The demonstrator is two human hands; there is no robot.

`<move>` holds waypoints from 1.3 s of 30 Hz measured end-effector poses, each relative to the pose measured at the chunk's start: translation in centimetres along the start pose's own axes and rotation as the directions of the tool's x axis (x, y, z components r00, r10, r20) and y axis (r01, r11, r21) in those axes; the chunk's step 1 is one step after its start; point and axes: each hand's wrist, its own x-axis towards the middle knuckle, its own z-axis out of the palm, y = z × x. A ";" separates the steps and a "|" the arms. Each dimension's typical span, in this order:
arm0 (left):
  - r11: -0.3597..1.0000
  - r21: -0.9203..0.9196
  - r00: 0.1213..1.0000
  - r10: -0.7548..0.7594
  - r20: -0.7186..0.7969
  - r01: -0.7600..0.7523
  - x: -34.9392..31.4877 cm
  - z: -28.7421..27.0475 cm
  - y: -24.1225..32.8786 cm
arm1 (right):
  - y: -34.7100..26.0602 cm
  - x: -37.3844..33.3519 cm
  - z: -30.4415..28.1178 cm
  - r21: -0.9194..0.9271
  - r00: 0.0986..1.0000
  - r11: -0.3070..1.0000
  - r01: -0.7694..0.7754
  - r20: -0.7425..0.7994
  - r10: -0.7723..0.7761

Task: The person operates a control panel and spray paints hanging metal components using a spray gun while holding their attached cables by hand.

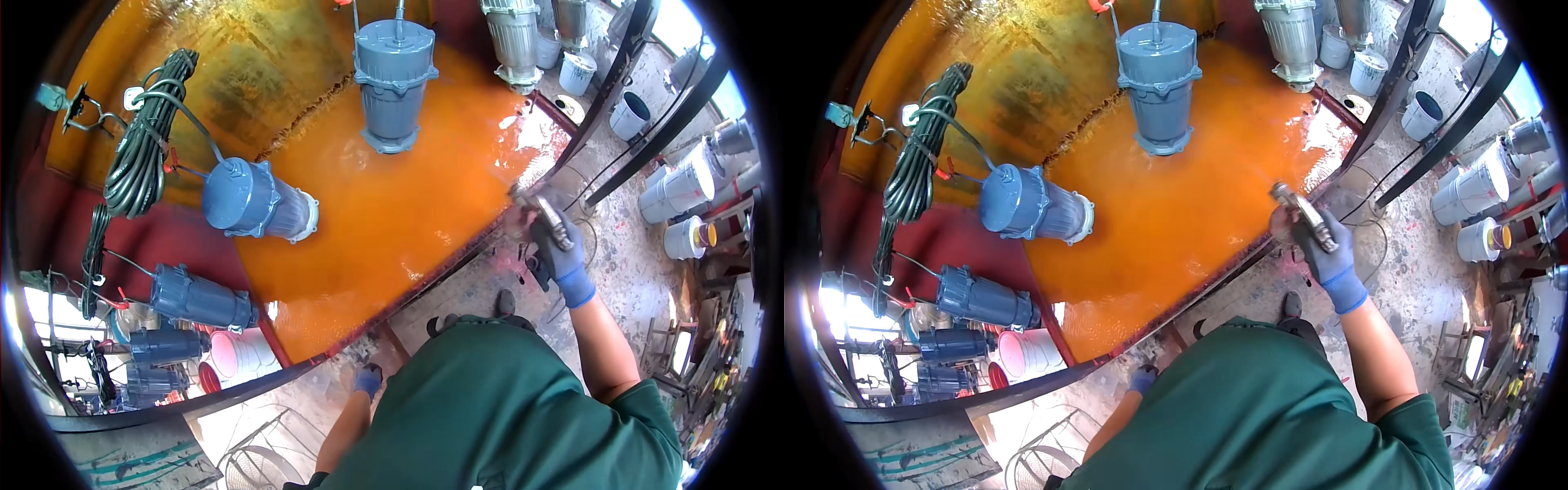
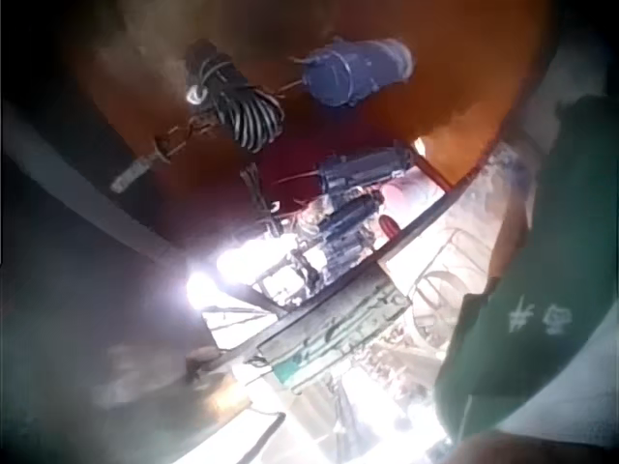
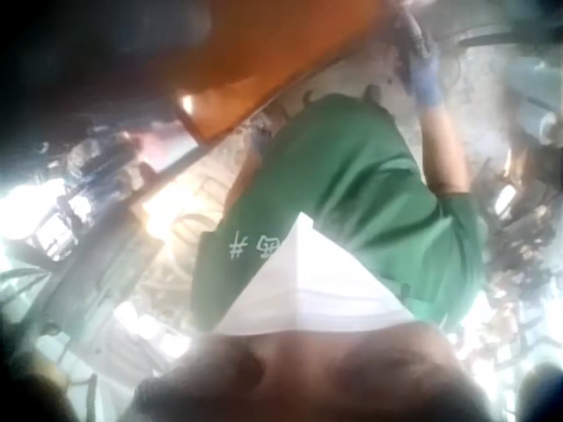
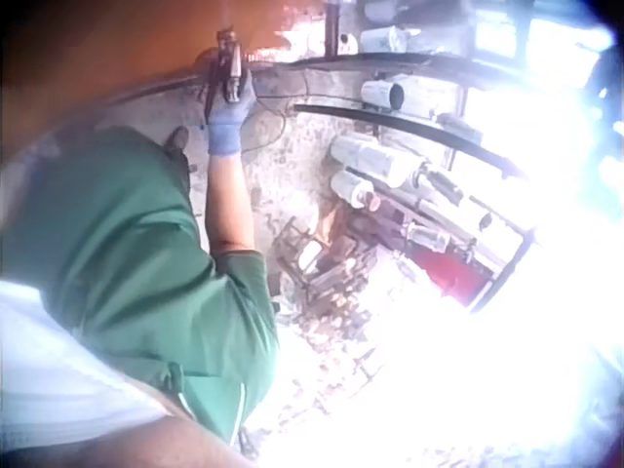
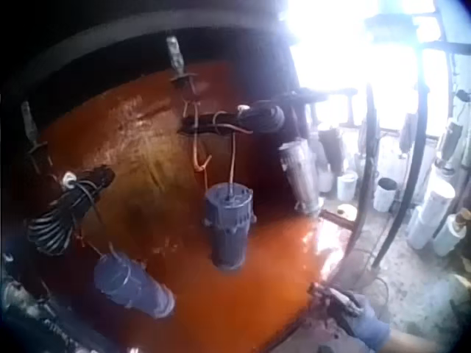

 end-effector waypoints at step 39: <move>0.293 0.828 -0.306 0.828 -0.470 -0.478 -17.4 -46.8 63.6 | 6.4 6.2 -11.5 -0.075 0.954 0.981 -0.179 0.230 0.191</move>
